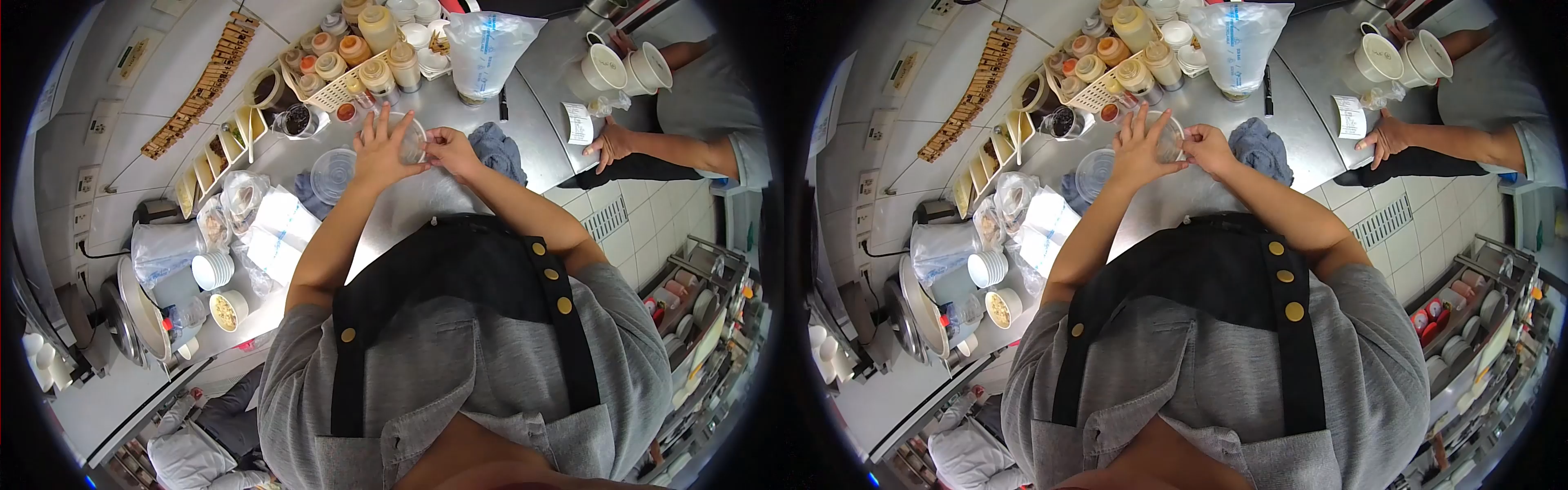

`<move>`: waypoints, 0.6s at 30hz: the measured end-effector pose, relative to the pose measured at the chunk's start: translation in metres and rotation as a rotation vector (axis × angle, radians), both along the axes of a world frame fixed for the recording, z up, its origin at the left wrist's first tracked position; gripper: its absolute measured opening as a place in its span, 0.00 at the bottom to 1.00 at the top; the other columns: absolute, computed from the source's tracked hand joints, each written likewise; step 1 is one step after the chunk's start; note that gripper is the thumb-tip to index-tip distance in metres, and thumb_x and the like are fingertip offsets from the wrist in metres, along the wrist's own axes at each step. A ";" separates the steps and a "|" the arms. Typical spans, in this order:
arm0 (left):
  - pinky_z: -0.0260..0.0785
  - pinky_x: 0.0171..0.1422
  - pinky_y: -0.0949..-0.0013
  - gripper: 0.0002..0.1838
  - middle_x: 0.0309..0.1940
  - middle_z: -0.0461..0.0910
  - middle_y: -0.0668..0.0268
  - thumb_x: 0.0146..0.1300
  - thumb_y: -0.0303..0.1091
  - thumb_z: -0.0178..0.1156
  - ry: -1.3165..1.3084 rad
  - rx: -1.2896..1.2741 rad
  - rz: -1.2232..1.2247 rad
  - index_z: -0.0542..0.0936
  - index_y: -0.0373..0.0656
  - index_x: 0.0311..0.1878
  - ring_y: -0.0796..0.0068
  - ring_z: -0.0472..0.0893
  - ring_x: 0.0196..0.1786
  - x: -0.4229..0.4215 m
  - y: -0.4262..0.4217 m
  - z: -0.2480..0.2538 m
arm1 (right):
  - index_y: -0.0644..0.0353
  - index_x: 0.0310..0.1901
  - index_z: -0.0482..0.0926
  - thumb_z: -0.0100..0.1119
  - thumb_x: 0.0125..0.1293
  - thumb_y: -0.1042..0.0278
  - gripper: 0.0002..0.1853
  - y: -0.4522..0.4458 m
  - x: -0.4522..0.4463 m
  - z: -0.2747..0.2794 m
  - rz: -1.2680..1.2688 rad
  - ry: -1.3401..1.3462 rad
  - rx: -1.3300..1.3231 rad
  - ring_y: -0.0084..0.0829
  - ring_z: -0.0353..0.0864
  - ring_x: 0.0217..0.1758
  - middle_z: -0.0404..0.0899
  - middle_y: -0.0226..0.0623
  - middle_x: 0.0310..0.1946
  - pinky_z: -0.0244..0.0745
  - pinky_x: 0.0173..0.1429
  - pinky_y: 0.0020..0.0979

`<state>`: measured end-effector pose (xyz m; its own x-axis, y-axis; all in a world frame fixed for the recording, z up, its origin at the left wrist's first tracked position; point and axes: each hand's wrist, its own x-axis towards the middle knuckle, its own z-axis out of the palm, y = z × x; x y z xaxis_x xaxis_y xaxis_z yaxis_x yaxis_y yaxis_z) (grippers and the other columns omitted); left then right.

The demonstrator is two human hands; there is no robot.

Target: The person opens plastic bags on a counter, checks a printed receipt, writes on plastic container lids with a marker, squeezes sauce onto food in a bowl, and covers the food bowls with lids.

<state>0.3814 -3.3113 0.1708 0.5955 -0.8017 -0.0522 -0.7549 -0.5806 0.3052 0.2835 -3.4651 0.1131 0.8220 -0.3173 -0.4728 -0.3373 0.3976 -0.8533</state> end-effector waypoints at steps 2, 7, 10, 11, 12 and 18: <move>0.49 0.69 0.25 0.58 0.80 0.43 0.52 0.41 0.71 0.71 -0.217 -0.056 -0.049 0.59 0.70 0.77 0.39 0.45 0.79 -0.004 0.001 -0.007 | 0.64 0.50 0.78 0.66 0.62 0.76 0.15 -0.002 0.002 -0.010 0.006 -0.054 0.024 0.20 0.78 0.30 0.79 0.30 0.34 0.76 0.32 0.23; 0.47 0.68 0.21 0.55 0.81 0.41 0.52 0.46 0.74 0.66 -0.237 0.045 -0.047 0.58 0.70 0.78 0.38 0.44 0.80 -0.006 -0.001 -0.008 | 0.65 0.49 0.77 0.66 0.64 0.78 0.13 -0.004 0.001 -0.018 0.003 0.000 0.054 0.22 0.81 0.33 0.80 0.30 0.35 0.80 0.36 0.23; 0.51 0.66 0.22 0.54 0.80 0.43 0.53 0.47 0.74 0.65 -0.221 0.074 -0.063 0.58 0.70 0.78 0.38 0.47 0.78 -0.003 -0.002 -0.003 | 0.64 0.48 0.77 0.66 0.64 0.77 0.12 0.000 -0.001 -0.008 -0.041 -0.006 0.085 0.22 0.81 0.33 0.80 0.30 0.35 0.81 0.36 0.24; 0.54 0.63 0.23 0.54 0.80 0.46 0.53 0.47 0.74 0.65 -0.208 0.086 -0.073 0.58 0.70 0.78 0.38 0.50 0.77 -0.002 -0.003 0.001 | 0.64 0.48 0.77 0.66 0.64 0.77 0.12 0.000 0.000 -0.008 -0.047 -0.007 0.084 0.22 0.81 0.33 0.80 0.30 0.35 0.81 0.36 0.24; 0.54 0.63 0.23 0.54 0.80 0.46 0.53 0.47 0.74 0.65 -0.207 0.084 -0.080 0.58 0.70 0.78 0.38 0.50 0.77 0.000 -0.004 0.006 | 0.64 0.47 0.77 0.67 0.63 0.76 0.12 0.001 0.001 -0.009 -0.056 -0.004 0.071 0.20 0.80 0.31 0.79 0.29 0.33 0.81 0.34 0.24; 0.67 0.61 0.45 0.41 0.69 0.68 0.58 0.58 0.61 0.65 -0.124 -0.215 -0.102 0.69 0.54 0.72 0.50 0.68 0.66 0.040 0.007 -0.032 | 0.63 0.47 0.77 0.67 0.63 0.76 0.12 0.004 0.003 0.012 0.000 0.097 -0.118 0.21 0.79 0.33 0.78 0.29 0.34 0.80 0.34 0.26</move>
<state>0.4213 -3.3039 0.1387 0.5022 -0.8427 0.1939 -0.8454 -0.4314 0.3150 0.2860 -3.4609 0.1256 0.7744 -0.3752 -0.5094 -0.4204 0.2965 -0.8575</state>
